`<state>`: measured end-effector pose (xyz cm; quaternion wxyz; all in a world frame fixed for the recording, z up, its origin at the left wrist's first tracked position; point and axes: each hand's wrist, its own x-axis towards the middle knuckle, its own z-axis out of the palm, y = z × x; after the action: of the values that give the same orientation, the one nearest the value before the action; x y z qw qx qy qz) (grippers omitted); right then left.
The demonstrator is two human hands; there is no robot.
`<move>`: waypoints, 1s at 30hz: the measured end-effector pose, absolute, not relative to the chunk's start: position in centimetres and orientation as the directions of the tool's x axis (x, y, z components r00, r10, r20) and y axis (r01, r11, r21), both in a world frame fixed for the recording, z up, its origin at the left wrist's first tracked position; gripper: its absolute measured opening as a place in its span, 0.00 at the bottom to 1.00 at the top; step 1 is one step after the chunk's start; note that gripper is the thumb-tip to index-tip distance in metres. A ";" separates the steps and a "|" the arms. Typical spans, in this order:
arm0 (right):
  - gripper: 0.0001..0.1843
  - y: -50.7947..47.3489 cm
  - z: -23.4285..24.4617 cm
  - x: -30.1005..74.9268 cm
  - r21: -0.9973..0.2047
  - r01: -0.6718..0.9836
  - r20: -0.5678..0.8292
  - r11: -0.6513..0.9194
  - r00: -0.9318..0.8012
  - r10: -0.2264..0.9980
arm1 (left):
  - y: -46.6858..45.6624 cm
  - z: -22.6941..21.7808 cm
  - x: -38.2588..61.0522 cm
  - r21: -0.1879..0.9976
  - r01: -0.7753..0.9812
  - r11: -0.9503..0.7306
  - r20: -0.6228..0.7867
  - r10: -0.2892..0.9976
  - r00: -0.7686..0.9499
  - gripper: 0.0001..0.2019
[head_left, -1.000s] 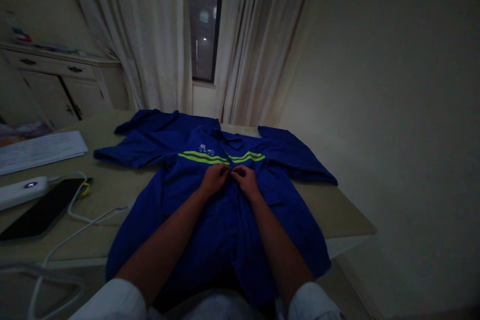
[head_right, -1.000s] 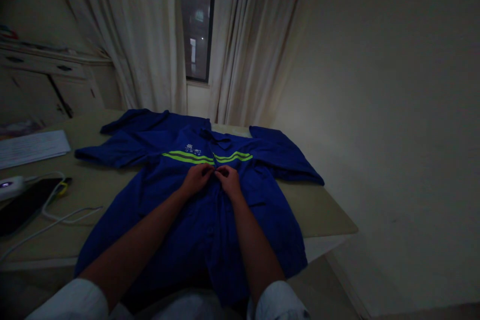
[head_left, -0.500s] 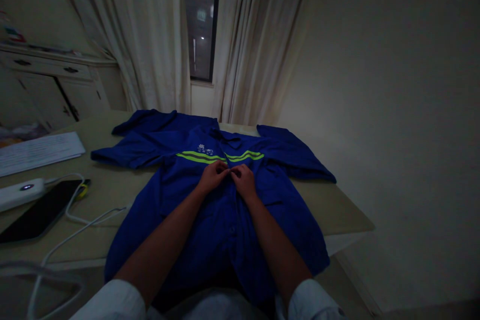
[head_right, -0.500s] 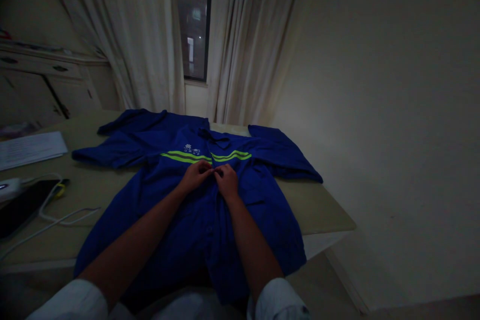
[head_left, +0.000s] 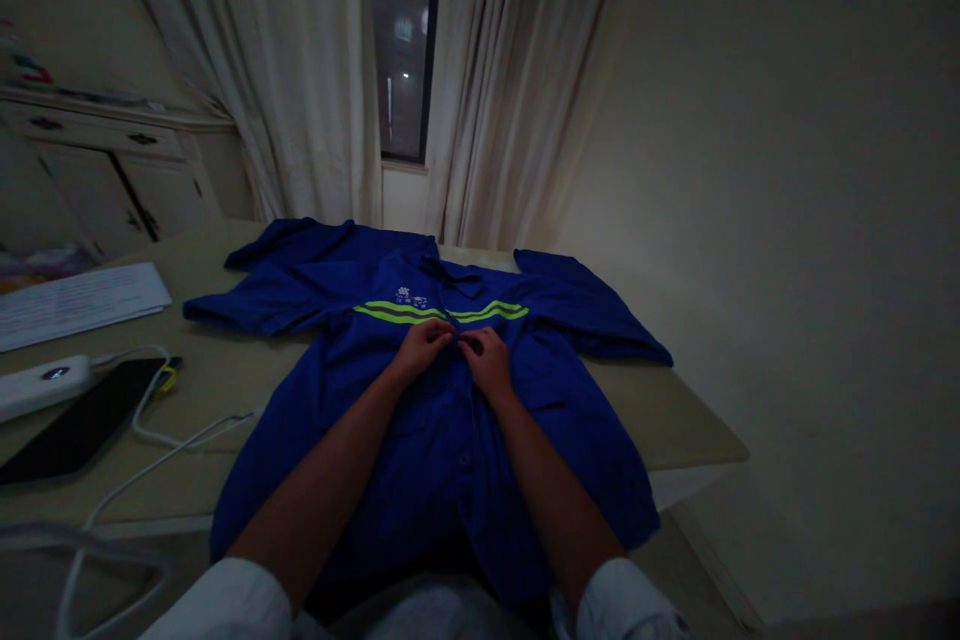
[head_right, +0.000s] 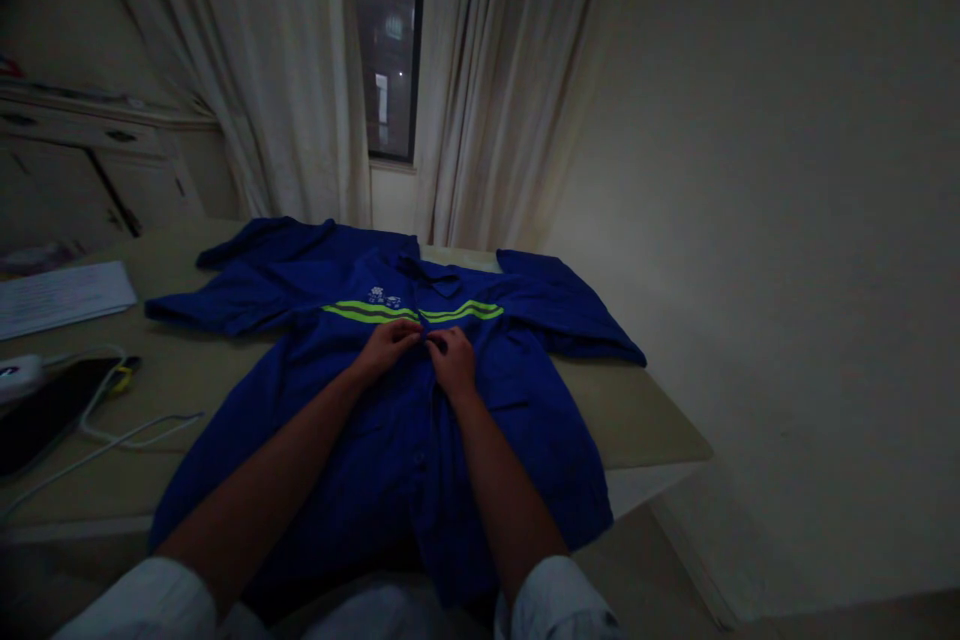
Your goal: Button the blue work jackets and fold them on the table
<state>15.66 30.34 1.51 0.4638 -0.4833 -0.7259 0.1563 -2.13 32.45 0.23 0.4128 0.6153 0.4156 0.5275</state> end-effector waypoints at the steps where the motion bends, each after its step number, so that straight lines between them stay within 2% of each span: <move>1: 0.08 30.4 1.5 15.7 -0.678 0.559 0.517 0.477 -0.098 0.850 | 32.5 0.2 -2.1 0.949 0.072 -0.307 0.300 0.949 0.098 0.11; 7: 0.06 30.5 1.3 15.8 -0.678 0.560 0.515 0.476 -0.100 0.852 | 32.5 -0.1 -1.7 0.940 0.131 -0.315 0.308 0.949 0.070 0.13; 13: 0.08 30.7 1.0 15.7 -0.676 0.594 0.482 0.436 -0.090 0.871 | 31.3 0.4 -1.3 0.826 0.408 -0.390 0.398 0.915 0.068 0.04; 19: 0.07 31.0 0.7 15.7 -0.651 0.652 0.468 0.390 -0.060 0.882 | 31.0 0.5 -1.0 0.688 0.641 -0.341 0.362 0.926 0.105 0.05; 25: 0.09 31.0 0.7 15.8 -0.639 0.654 0.486 0.406 -0.066 0.872 | 30.9 0.5 -1.1 0.575 0.727 -0.375 0.364 0.913 0.184 0.07; 30: 0.09 30.9 0.9 15.8 -0.644 0.625 0.496 0.441 -0.098 0.863 | 30.4 0.9 -0.9 0.534 0.765 -0.359 0.361 0.915 0.178 0.09</move>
<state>15.78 30.88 0.87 0.4359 -0.5109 -0.7283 0.1362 -0.86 30.42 0.92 0.1163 0.7585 0.5539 0.3230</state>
